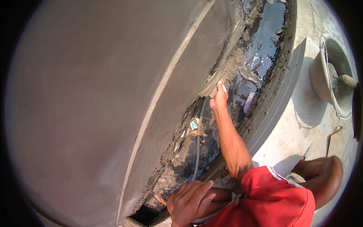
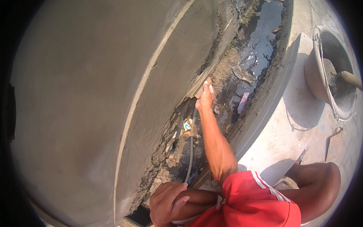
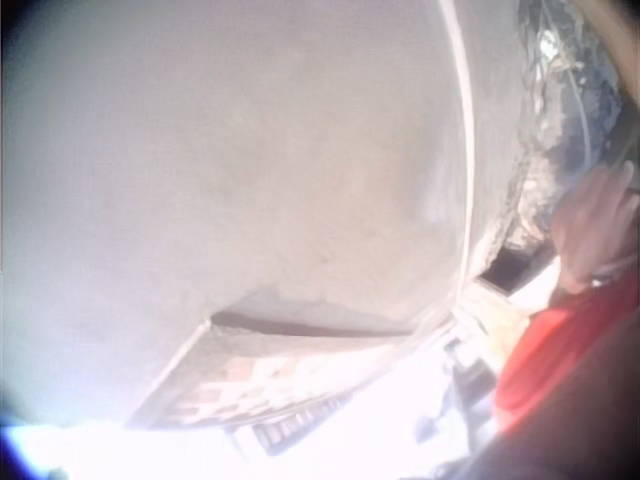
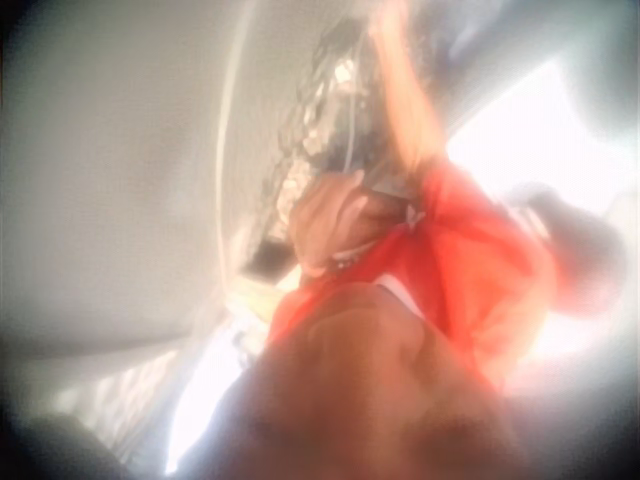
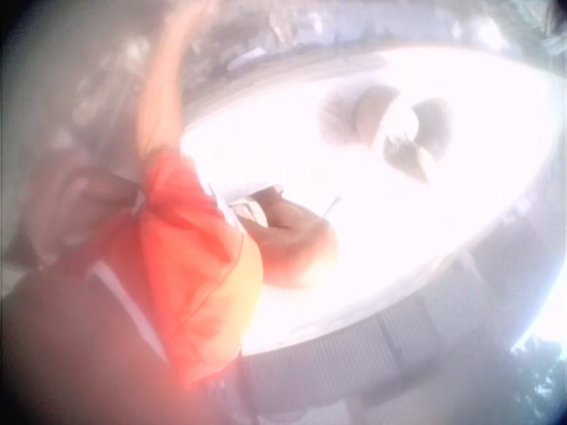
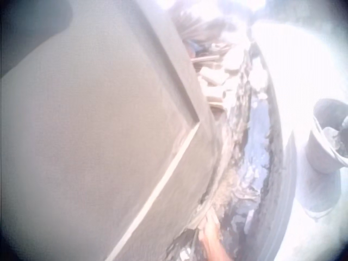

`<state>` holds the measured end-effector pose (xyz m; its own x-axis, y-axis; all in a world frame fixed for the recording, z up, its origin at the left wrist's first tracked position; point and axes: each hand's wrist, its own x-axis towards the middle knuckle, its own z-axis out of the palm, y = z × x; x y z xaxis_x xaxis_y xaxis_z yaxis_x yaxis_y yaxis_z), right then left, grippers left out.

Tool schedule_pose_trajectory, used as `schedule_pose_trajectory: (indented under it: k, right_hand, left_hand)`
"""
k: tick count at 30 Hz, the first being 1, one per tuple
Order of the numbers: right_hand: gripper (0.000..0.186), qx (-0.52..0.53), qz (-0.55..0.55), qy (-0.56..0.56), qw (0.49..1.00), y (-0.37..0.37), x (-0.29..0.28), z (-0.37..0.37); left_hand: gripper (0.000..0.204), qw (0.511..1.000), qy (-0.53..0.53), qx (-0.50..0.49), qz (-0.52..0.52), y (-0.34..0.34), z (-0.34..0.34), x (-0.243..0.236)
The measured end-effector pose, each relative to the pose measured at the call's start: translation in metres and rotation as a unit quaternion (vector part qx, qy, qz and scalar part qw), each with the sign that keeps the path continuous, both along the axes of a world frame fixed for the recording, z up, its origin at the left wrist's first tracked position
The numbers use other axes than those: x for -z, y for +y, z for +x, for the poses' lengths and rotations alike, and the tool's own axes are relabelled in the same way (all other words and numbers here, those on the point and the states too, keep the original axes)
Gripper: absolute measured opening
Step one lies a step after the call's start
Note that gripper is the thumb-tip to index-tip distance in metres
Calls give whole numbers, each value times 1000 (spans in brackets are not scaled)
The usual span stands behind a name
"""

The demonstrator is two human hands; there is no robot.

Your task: The person scoops cement from a bucket using a trowel and applies it to a wall, smoothing the surface with a float. The person repeatedly scoops and applies cement to different sections of the wall.

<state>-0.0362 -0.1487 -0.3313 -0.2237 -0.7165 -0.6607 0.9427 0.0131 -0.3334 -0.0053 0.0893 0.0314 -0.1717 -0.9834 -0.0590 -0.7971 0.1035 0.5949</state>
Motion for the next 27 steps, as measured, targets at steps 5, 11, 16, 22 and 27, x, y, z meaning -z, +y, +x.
schedule_pose_trajectory:
  k: [5, 11, 16, 22, 27]
  right_hand:
    - [32, -59, -13, 52, 997, -27, 7, 10]
    - [34, -46, 72, 175, 981, -46, -42, 13]
    - [50, -90, -173, 150, 969, 7, -148, 26]
    - [43, -22, -126, 51, 990, 26, -116, -10]
    - [42, -38, 7, -10, 999, 1, -3, -26]
  left_hand:
    - [28, 999, -19, -11, 44, -12, -1, -2]
    - [30, 998, -19, 26, 60, -22, -2, 18]
    - [33, 993, 0, 77, 87, -35, 3, 36]
    - [33, 991, 11, 91, 99, -46, 1, 39]
    - [32, 993, 21, 85, 80, -48, -8, 39]
